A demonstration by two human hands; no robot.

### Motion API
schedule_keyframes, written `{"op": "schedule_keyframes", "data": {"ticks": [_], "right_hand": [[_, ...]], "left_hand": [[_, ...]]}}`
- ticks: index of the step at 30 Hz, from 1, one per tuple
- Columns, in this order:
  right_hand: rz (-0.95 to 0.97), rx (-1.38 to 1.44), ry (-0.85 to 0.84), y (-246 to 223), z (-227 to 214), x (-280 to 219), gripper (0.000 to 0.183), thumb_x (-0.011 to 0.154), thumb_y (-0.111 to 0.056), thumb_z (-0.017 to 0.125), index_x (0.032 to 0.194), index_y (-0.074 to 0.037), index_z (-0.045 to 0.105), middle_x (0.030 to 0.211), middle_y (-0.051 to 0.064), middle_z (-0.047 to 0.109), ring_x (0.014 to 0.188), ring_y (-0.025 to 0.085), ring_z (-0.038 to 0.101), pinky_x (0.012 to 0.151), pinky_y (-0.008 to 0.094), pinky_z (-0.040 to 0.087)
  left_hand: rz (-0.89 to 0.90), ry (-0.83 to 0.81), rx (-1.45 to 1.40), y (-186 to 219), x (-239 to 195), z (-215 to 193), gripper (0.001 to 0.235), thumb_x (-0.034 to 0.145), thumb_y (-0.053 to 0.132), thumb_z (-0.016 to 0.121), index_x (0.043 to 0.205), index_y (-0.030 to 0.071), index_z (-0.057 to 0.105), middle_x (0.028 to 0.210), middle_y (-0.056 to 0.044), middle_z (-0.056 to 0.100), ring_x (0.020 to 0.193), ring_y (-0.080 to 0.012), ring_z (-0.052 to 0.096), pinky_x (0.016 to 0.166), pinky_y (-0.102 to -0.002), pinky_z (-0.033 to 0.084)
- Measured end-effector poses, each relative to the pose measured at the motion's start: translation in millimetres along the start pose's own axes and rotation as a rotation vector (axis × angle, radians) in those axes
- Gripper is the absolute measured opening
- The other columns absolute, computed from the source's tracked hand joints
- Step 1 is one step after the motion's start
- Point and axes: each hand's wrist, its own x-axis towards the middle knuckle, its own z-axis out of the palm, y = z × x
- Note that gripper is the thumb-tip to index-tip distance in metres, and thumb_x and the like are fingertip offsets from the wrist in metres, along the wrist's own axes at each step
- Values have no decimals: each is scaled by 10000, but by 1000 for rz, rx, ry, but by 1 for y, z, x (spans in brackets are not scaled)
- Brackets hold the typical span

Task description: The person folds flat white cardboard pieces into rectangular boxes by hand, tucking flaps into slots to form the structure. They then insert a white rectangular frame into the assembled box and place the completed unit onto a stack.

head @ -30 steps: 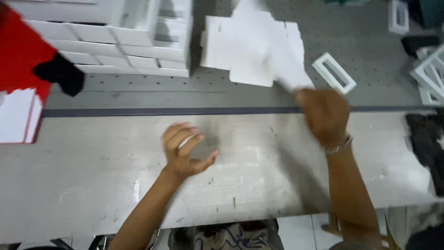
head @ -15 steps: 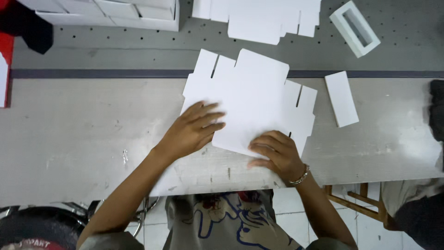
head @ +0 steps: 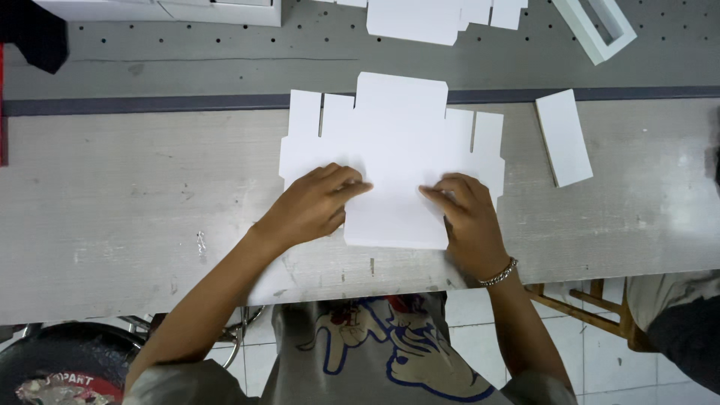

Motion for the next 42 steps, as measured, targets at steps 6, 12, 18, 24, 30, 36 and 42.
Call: {"op": "schedule_keyframes", "data": {"ticks": [6,12,18,24,30,36,42], "right_hand": [[24,47,-3,18,0,12,250,1020,-328,547,1058,-175,741,907,32,667,925,280,629,841,443,462],[602,319,-17,-13,-18,56,874,861,-295,830,1507,-47,297,1023,209,648,827,385,680,716,513,539],[201,-39,56,10,11,48,577,926,-349,770,1433,-149,581,1460,208,441,1393,477,438,1028,628,430],[115,-304,-184,6,18,42,600,1106,-264,410,1650,-79,240,1696,250,125,1549,452,101,1131,659,262],[-25,-298,-154,-7,44,58,640,1083,-267,445,1640,-51,216,1706,206,131,1569,380,77,1203,657,44],[-64,-211,-83,-6,40,62,650,1048,-266,458,1643,-131,234,1707,209,124,1566,395,98,1208,637,62],[214,94,307,1,29,63,1226,753,-415,894,1645,-106,112,1672,321,-3,1532,523,111,1209,659,137]], "left_hand": [[-144,89,-140,7,12,-8,341,960,67,615,1297,65,662,964,-103,656,926,-282,657,806,-394,556],[-420,195,-174,22,30,-13,708,1037,290,607,1585,63,219,1034,-264,676,822,-369,731,668,-463,601],[71,360,399,-25,35,39,196,913,121,671,1064,173,785,1265,-79,631,1288,-309,523,986,-460,462],[-31,-121,176,28,21,23,951,972,652,469,1569,-64,282,1640,-277,284,1549,-367,225,1271,-525,105],[-87,-198,105,28,27,19,1125,868,771,510,1580,-55,231,1660,-252,240,1570,-356,156,1286,-487,31],[-91,-144,70,31,26,22,1206,813,780,538,1592,-59,161,1675,-291,113,1563,-435,45,1284,-515,23],[-408,346,-430,54,39,-18,1008,935,156,705,1604,70,-45,1622,-402,-145,1439,-648,140,1147,-703,318]]}}
